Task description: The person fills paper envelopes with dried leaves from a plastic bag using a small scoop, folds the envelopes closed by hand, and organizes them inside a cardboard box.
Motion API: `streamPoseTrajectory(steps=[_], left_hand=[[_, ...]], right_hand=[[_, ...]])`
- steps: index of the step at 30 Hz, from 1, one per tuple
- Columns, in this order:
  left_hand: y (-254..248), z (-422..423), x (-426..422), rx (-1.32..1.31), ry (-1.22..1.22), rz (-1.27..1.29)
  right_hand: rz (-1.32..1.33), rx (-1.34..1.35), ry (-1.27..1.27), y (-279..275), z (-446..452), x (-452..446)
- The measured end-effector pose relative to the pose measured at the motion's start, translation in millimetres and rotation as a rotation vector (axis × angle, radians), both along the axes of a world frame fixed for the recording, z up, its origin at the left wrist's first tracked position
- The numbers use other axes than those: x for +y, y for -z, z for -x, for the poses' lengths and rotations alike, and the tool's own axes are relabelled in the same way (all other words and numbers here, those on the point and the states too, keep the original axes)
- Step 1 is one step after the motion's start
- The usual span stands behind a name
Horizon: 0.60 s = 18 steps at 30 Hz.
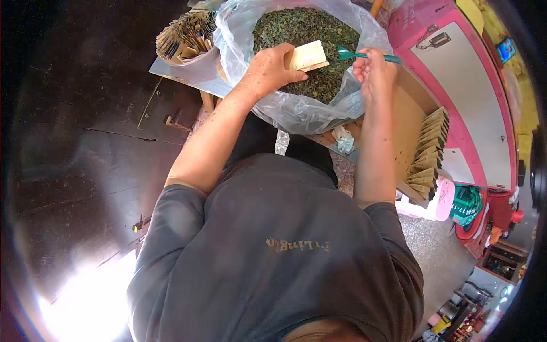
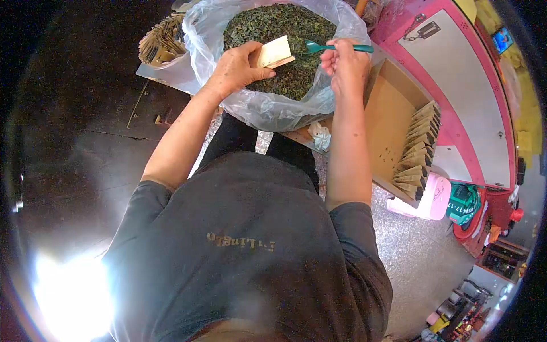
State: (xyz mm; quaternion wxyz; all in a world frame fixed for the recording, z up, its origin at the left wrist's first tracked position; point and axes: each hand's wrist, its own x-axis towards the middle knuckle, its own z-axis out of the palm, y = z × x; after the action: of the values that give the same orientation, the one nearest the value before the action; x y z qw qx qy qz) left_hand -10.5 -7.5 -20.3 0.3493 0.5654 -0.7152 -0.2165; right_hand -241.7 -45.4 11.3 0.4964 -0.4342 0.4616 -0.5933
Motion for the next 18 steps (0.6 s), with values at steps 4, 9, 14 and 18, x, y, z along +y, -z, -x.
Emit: streamPoseTrajectory(steps=[4,9,14,18], left_hand=[[-1,1,0,-0.038,-0.009,-0.026],[-1,0,1,-0.013,-0.003,-0.015],[1,-2,2,0.000,-0.005,0.010],[0,-3,1,0.053,-0.016,-0.041]], right_hand=[[-0.031,0.084,-0.037,-4,-11,4],[0.106,0.303,-0.174,-7,-36,15],[0.557,0.690,-0.200,-8,-42,19],[0.485,0.457,-0.043,-21,-28,16]])
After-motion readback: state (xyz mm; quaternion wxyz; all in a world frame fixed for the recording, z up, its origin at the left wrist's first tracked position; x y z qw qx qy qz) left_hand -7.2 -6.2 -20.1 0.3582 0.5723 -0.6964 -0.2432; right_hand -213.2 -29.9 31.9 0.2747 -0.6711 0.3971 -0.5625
